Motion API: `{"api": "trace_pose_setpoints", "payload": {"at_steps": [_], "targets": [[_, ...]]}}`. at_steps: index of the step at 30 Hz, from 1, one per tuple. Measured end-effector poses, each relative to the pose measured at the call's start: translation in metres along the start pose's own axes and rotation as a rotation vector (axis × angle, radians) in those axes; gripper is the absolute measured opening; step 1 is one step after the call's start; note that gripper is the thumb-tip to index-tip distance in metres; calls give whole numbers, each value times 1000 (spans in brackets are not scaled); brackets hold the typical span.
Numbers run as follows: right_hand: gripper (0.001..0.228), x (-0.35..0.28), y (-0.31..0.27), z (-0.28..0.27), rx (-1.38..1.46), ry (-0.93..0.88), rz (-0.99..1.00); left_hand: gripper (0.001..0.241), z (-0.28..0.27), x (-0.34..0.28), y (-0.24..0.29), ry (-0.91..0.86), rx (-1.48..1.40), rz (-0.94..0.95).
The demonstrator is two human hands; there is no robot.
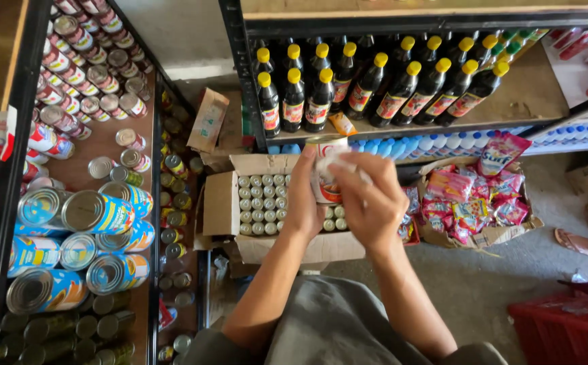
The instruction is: Wipe the tops of canned goods with a cloth and place them onto the store shelf.
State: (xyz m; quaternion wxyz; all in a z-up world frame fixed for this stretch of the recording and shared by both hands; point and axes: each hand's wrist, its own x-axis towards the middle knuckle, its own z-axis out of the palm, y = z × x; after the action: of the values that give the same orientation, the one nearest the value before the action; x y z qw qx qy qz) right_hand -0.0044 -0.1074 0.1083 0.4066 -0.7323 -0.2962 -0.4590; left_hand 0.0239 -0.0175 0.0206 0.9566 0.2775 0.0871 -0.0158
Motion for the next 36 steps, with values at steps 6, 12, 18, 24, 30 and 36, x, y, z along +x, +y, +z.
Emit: {"api": "trace_pose_setpoints", "payload": {"at_steps": [6, 12, 18, 24, 30, 36], "targets": [[11, 0, -3, 1, -3, -23, -51, 49, 7, 1, 13, -27, 68, 38], [16, -4, -3, -4, 73, -78, -63, 44, 28, -15, 30, -25, 28, 13], [11, 5, -5, 4, 71, 5, -83, 40, 9, -1, 18, -30, -12, 22], [8, 8, -7, 20, 72, -3, -51, 41, -2, 1, 31, -38, -15, 26], [6, 10, -24, 44, 113, 11, -20, 43, -14, -9, 51, 1, -28, 17], [3, 0, -12, 57, 38, -32, 10, 41, -51, 8, 42, -45, 20, -6]]}}
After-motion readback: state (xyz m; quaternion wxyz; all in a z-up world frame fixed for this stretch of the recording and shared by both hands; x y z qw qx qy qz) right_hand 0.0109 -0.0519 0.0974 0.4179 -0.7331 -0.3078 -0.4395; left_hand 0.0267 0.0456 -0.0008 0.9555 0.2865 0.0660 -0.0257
